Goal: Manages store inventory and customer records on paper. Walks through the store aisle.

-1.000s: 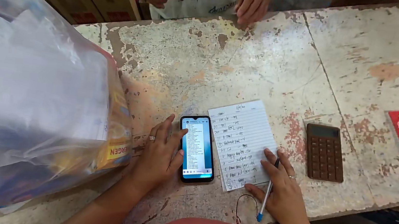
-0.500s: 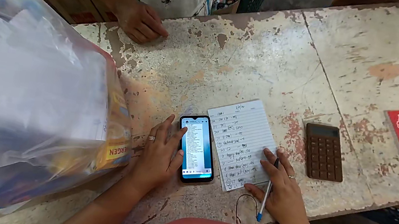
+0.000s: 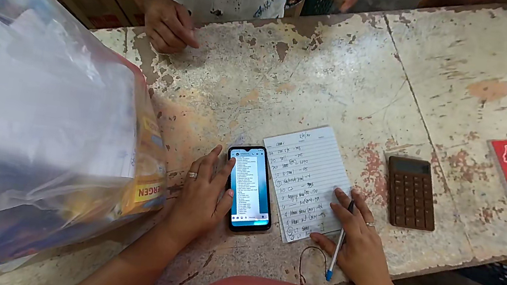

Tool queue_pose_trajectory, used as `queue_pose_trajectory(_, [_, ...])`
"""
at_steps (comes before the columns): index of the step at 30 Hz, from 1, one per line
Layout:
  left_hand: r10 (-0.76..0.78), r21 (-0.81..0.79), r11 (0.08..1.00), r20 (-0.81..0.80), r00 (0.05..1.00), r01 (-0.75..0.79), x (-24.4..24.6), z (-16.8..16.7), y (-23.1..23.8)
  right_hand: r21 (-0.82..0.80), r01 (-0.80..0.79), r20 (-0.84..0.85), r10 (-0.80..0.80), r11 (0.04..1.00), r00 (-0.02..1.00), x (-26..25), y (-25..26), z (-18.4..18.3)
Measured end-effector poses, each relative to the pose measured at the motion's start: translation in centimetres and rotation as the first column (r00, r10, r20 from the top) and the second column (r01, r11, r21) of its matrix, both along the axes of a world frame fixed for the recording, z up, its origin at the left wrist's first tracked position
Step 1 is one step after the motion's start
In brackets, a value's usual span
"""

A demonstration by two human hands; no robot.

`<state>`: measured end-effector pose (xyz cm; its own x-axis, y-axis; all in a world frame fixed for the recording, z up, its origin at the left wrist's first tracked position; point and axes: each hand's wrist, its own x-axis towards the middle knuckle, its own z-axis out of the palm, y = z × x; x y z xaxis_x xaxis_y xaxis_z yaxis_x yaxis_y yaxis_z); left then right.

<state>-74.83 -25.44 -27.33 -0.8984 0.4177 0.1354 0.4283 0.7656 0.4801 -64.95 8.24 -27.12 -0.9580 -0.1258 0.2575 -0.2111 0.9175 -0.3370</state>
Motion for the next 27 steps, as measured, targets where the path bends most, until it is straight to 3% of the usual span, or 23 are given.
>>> queue_pose_trajectory(14, [0.006, 0.025, 1.0, -0.026, 1.0, -0.006, 0.0, 0.0, 0.0, -0.01, 0.004, 0.009, -0.003, 1.0, 1.0, 0.0, 0.0, 0.0])
queue_pose_trajectory(19, [0.0, 0.181, 0.983, 0.095, 0.995, -0.017, -0.8, 0.8, -0.5, -0.015, 0.0, 0.009, 0.0, 1.0, 1.0, 0.1, 0.0, 0.0])
queue_pose_trajectory(27, [-0.097, 0.239, 0.969, 0.16, 0.982, 0.057, -5.7, 1.8, 1.1, 0.011, 0.03, 0.004, -0.03, 1.0, 1.0, 1.1, -0.8, 0.4])
